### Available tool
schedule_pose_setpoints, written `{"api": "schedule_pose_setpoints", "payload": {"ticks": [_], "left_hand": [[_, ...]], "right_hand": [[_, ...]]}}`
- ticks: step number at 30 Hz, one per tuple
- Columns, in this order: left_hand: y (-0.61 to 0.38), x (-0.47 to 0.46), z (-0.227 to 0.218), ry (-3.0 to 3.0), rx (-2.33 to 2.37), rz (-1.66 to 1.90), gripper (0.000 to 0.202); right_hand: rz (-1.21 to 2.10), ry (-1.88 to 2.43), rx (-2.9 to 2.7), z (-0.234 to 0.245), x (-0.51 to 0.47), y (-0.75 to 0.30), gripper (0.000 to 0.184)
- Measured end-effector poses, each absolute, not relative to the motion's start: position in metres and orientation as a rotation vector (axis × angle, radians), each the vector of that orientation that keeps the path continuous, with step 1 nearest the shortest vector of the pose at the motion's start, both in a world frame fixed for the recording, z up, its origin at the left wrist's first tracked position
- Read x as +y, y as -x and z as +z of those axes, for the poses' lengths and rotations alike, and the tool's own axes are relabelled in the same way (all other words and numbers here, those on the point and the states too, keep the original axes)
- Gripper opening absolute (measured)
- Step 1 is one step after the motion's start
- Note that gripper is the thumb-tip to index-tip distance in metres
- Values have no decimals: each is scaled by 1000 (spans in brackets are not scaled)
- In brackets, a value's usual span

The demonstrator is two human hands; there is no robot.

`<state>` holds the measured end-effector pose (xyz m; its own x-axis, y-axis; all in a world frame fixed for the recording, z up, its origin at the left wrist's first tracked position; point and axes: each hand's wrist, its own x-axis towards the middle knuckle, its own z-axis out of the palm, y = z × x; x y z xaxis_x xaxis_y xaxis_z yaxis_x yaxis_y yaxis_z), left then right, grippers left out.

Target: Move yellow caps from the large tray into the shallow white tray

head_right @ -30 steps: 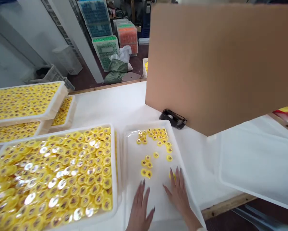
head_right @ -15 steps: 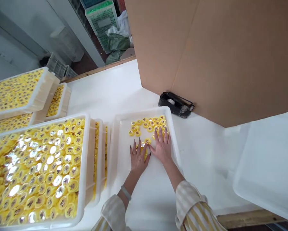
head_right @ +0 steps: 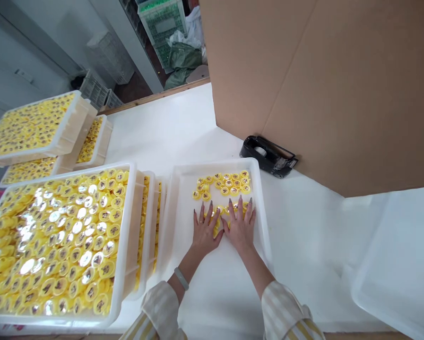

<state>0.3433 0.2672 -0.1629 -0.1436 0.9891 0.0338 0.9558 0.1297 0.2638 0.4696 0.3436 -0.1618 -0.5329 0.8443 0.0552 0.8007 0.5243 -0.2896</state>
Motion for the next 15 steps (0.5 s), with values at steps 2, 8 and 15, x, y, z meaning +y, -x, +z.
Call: {"api": "schedule_pose_setpoints", "payload": {"ticks": [2,8,15], "left_hand": [[-348,267,-166,-1917,2281,353,68],[-344,245,-166,-1998,2223,373,59],[-341,268,-164,-2004,2229,341,62]], "right_hand": [[344,1381,-2598,-163,344,-468,59],[332,1292,-2665,-159,326,-480,49],[261,1366,-2638,-163,332,-474,49]]}}
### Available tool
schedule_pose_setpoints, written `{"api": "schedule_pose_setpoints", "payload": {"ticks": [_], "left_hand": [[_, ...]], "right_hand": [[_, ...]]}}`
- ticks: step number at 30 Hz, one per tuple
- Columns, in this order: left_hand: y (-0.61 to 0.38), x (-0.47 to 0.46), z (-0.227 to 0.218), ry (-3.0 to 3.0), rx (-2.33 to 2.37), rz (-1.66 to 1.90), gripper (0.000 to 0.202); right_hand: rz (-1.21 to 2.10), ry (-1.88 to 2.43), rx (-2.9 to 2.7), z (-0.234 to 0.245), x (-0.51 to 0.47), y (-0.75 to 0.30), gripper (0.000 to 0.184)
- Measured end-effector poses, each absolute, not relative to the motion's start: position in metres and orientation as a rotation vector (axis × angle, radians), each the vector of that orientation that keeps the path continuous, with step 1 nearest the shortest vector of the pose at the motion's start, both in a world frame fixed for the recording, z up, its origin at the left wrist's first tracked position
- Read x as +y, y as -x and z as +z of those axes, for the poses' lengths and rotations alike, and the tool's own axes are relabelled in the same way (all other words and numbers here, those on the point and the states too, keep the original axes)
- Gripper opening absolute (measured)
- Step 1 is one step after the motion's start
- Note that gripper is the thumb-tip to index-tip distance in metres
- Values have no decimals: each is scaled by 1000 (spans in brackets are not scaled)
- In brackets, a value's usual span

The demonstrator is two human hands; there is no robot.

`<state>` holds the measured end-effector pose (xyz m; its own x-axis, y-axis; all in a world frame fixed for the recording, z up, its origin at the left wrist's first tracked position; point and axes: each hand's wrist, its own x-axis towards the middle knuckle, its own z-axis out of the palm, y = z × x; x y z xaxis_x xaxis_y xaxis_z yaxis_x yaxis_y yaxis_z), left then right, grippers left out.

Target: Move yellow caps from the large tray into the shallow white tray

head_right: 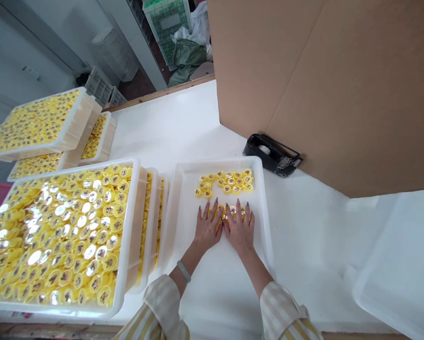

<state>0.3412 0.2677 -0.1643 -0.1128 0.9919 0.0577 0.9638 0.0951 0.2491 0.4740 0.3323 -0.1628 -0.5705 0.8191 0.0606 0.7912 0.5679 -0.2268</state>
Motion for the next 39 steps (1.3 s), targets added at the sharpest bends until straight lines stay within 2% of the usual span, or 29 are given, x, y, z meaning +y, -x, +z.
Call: {"api": "schedule_pose_setpoints", "payload": {"ticks": [5,11,20,26,33,39], "left_hand": [[-343,257,-164,-2089,2165,359,52],[-339,235,-162,-2103,2245,372,54],[-356,224,-170,-2028,2358,349,42],[-353,213,-160,-2093,2307,257,51],[-339,217,-160,-2207,2149,61,43],[-329,193,-150,-2199,2192,-6,50]], "right_hand": [[175,1329,-2660,-159,323,-485,42],[89,1282,-2665,-158,319,-487,50],[-58,1263,-2735,-160,307,-492,34],[-127,1285,-2723,-152,288,-505,37],[-150,1304,-2765,-155,289,-512,34],[-173,1294,-2776,-152,278,-518,35]]}}
